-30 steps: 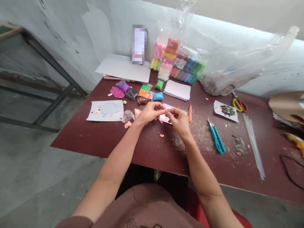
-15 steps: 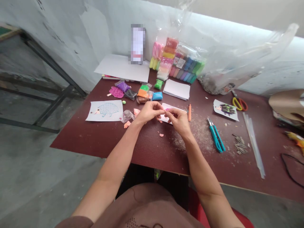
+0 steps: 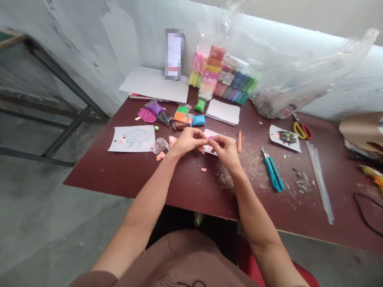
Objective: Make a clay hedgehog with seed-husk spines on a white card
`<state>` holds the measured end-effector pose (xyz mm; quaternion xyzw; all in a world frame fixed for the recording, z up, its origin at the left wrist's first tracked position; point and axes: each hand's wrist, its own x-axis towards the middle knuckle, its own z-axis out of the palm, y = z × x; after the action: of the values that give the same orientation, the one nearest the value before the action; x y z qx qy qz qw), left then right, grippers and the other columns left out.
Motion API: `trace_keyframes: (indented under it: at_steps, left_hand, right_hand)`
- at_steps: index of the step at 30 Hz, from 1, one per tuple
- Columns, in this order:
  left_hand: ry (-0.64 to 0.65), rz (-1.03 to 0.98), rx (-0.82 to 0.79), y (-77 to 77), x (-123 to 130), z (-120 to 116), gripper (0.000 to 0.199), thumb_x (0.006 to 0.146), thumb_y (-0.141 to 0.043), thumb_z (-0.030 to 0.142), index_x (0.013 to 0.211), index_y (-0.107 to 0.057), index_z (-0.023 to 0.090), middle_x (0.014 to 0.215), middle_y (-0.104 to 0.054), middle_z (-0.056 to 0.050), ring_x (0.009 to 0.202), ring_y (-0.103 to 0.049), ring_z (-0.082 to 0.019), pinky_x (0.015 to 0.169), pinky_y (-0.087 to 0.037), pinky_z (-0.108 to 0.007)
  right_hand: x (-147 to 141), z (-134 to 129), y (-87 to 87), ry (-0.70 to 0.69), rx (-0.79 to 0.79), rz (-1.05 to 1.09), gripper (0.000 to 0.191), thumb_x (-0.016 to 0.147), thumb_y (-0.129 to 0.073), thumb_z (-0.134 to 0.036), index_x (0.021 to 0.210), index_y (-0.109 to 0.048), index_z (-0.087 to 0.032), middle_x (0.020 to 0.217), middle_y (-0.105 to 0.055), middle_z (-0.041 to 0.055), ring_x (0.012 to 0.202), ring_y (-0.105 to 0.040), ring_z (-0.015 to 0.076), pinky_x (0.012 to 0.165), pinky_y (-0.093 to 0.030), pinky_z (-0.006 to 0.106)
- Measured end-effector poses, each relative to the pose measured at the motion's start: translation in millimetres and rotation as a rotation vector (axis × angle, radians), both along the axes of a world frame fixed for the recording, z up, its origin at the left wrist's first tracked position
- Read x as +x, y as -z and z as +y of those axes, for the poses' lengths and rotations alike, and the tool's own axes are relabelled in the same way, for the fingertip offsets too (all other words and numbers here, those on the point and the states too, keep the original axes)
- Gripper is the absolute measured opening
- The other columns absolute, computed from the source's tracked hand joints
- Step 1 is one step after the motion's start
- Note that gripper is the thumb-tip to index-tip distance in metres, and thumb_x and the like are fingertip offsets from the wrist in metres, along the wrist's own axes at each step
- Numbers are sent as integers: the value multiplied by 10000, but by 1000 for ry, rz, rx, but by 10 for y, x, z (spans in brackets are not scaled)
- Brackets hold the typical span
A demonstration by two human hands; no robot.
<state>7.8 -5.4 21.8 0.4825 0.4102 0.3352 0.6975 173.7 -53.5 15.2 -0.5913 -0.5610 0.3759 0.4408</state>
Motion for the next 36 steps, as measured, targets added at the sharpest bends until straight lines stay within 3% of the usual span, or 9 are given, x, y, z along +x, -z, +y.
trace_keyframes:
  at_steps: [12, 18, 26, 36]
  left_hand:
    - [24, -20, 25, 4, -21, 16, 70, 828, -789, 70, 823, -719, 72, 699, -715, -22, 547, -658, -82, 571, -595, -213]
    - [-40, -13, 66, 54, 13, 14, 111, 818, -782, 49, 802, -680, 91, 666, -681, 6, 540, -658, -92, 544, -595, -217]
    - [-2, -15, 38, 43, -2, 17, 136, 799, -841, 161, 841, -735, 86, 702, -736, -33, 543, -666, -99, 553, -589, -217]
    - [3, -43, 48, 48, 0, 9, 188, 797, -856, 163, 829, -684, 95, 697, -717, -13, 533, -661, -90, 551, -594, -221]
  right_hand:
    - [18, 6, -1, 19, -8, -15, 314, 865, -672, -493, 808, -748, -193, 748, -724, 33, 649, -625, 153, 626, -510, 287]
    - [8, -10, 26, 36, -3, -56, 293, 866, -683, -450, 923, -792, -184, 859, -777, 58, 683, -660, 169, 679, -546, 316]
    - [27, 2, 27, 15, -17, -33, 283, 859, -714, -467, 845, -776, -191, 811, -764, 46, 666, -648, 160, 662, -537, 306]
    - [10, -6, 11, 37, 0, -55, 268, 854, -712, -457, 845, -771, -196, 810, -761, 46, 706, -654, 167, 685, -527, 304]
